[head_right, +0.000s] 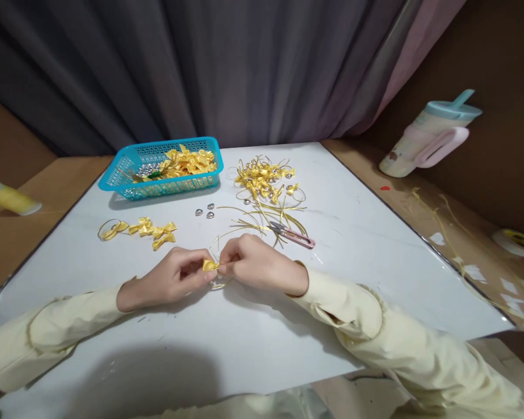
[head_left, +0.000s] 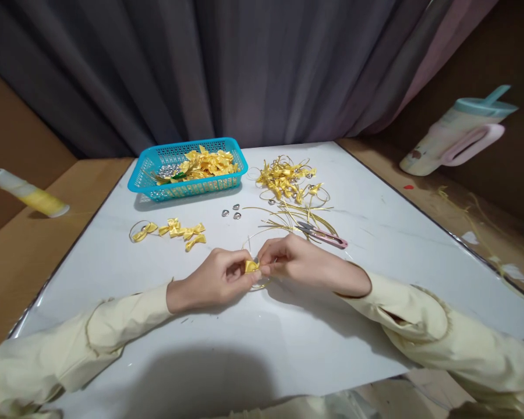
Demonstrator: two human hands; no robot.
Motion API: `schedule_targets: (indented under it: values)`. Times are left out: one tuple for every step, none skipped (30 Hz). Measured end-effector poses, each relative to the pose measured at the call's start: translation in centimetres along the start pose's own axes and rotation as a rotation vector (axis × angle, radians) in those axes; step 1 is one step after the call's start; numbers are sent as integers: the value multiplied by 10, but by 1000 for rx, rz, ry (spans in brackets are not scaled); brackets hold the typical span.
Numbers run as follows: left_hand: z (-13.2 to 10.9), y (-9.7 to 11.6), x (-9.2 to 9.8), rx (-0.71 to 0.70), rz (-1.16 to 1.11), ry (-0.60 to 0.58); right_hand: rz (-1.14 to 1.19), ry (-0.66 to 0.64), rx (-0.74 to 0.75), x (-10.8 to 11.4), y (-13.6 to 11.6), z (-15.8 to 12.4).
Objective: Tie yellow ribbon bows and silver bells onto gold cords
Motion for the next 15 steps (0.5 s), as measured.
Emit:
schedule_targets:
  values:
    - [0,-1,1,-40,56,0,7,-3,-3,0,1,0]
    - [-1,-1,2,-77,102,-3,12,-7,-3,0,2,0]
    - [-1,-2,2,-108,132,-9,15,-14,-1,0,2,0]
    - [-1,-3,3,-128,148,-20,17,-22,5,0,3,0]
    - [-1,-3,3,-138,152,-28,18,-29,10,1,3,0]
    - [-1,-4,4,-135,146,-38,18,-36,15,1,3,0]
    - [-1,-4,4,-121,133,-46,18,-39,19,1,4,1]
    - [-1,-3,4,-96,112,-55,17,-39,22,1,4,1]
    - [-1,-3,3,-68,88,-65,16,-36,24,1,4,1]
    - [-1,-3,3,-42,65,-71,17,-31,24,1,4,1]
    - [0,-3,2,-20,47,-70,17,-24,22,0,4,1]
    - [0,-2,1,-6,38,-63,19,-21,16,0,4,1]
    - [0,-2,0,-1,38,-49,19,-17,8,-1,4,1]
    - [1,-2,-2,-4,47,-28,18,-13,-2,-1,4,1]
    - [1,-2,-3,-13,62,-4,15,-7,-11,-2,3,1]
Point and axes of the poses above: each hand's wrist, its own z-axis towards the middle knuckle, its own x-axis out of the back of the hand, y = z × x, the point moved 1 cm from there along z, towards the middle knuckle, and after that the axes turned 1 degree about x, right-handed, at the moved point
